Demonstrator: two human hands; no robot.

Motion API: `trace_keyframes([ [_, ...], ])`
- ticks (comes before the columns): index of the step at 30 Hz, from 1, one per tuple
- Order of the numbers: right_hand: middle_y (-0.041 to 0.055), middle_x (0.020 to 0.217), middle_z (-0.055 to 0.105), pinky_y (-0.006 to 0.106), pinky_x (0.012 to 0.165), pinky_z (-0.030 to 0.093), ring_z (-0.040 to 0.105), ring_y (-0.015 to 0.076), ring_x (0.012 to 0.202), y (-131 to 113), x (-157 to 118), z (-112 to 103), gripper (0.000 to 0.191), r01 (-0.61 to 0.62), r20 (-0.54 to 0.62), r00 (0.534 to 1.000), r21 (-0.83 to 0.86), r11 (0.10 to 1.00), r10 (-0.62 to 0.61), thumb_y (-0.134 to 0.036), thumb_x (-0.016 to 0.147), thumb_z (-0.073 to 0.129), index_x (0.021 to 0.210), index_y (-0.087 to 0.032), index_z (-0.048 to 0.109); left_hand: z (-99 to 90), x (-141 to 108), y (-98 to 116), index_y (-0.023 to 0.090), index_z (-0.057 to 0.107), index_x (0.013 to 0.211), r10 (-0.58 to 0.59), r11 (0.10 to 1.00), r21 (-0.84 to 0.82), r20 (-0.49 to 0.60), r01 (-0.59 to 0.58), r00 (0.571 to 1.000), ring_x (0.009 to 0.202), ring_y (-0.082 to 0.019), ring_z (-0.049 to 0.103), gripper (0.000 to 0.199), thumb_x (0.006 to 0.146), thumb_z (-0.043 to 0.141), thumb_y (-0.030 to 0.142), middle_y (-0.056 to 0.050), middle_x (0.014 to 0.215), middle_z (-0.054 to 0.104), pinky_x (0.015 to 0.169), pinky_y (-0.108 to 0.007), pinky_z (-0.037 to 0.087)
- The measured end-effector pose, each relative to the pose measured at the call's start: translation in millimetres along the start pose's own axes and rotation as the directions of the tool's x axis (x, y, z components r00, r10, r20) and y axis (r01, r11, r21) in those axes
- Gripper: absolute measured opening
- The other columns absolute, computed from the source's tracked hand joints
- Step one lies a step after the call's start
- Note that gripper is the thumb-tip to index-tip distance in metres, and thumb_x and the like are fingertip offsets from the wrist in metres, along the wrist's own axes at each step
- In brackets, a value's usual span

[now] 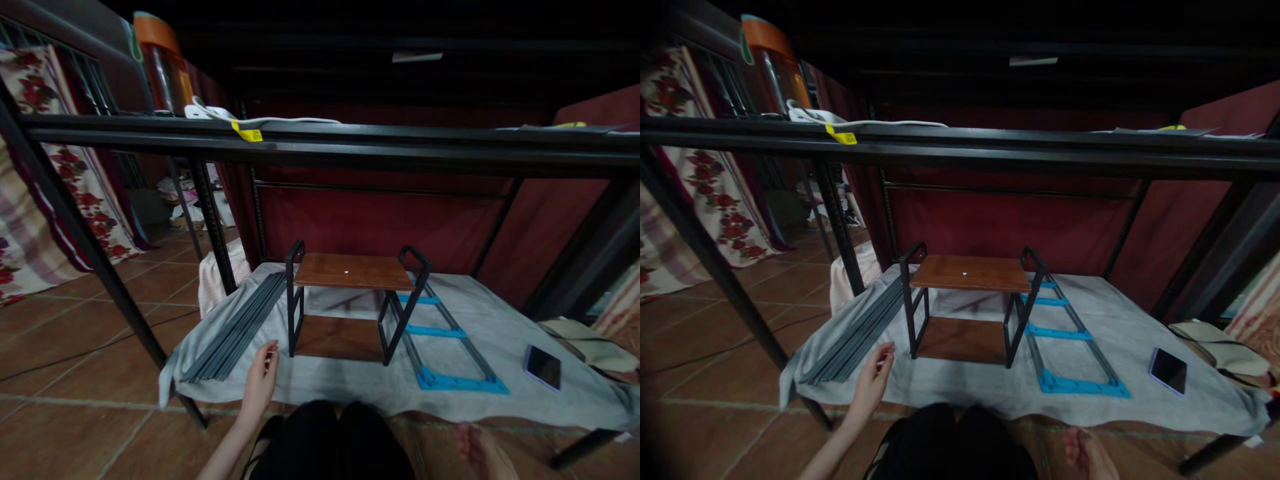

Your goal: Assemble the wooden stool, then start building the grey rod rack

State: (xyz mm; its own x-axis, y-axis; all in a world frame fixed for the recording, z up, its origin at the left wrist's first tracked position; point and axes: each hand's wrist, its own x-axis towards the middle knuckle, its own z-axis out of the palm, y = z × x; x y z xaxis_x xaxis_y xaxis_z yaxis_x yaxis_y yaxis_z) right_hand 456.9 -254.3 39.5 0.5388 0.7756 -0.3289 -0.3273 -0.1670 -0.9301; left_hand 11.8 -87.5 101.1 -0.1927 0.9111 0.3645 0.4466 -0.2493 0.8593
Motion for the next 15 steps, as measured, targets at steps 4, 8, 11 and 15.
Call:
trace_keyframes([
  [4, 0.0054, 0.083, 0.072, 0.032, 0.065, 0.053, 0.065, 0.0224, 0.075, -56, 6, 44, 0.042, 0.206, -0.038, 0.978, -0.031, 0.978, -0.207, -0.055, 0.057, 0.072, 0.08, -0.02, 0.069, -1.8, 45, 30, 0.019, 0.056, 0.114, 0.106, 0.994, -0.01, -0.121, -0.108, 0.987, 0.101, -0.025, 0.059, 0.04, 0.085, 0.049, 0.046, -0.012, 0.115, 0.061, 0.08, -0.036, 0.05],
  [8, 0.0054, 0.086, 0.07, 0.032, 0.065, 0.051, 0.062, 0.0228, 0.078, -94, 22, 82, 0.041, 0.353, 0.015, 0.935, -0.097, 0.931, -0.353, -0.057, 0.061, 0.069, 0.079, -0.02, 0.068, -4.8, 73, 54, 0.021, 0.053, 0.119, 0.18, 0.984, 0.016, -0.165, -0.179, 0.97, 0.102, -0.024, 0.058, 0.041, 0.086, 0.051, 0.046, -0.01, 0.118, 0.058, 0.083, -0.036, 0.048],
  [11, 0.0042, 0.087, 0.068, 0.031, 0.071, 0.049, 0.06, 0.0214, 0.082, -112, 34, 99, 0.039, 0.462, 0.049, 0.887, -0.152, 0.874, -0.46, -0.057, 0.07, 0.065, 0.081, -0.021, 0.068, -7.6, 88, 71, 0.022, 0.055, 0.117, 0.248, 0.969, 0.033, -0.211, -0.246, 0.946, 0.103, -0.024, 0.057, 0.038, 0.087, 0.05, 0.045, -0.009, 0.115, 0.058, 0.085, -0.036, 0.046],
  [15, 0.0032, 0.083, 0.067, 0.031, 0.077, 0.046, 0.059, 0.0205, 0.082, -133, 46, 106, 0.037, 0.545, 0.07, 0.837, -0.198, 0.815, -0.543, -0.058, 0.075, 0.062, 0.08, -0.021, 0.067, -11.5, 104, 89, 0.019, 0.062, 0.084, 0.299, 0.953, 0.023, -0.254, -0.303, 0.92, 0.096, -0.022, 0.058, 0.029, 0.091, 0.043, 0.04, -0.006, 0.098, 0.063, 0.089, -0.035, 0.043],
])
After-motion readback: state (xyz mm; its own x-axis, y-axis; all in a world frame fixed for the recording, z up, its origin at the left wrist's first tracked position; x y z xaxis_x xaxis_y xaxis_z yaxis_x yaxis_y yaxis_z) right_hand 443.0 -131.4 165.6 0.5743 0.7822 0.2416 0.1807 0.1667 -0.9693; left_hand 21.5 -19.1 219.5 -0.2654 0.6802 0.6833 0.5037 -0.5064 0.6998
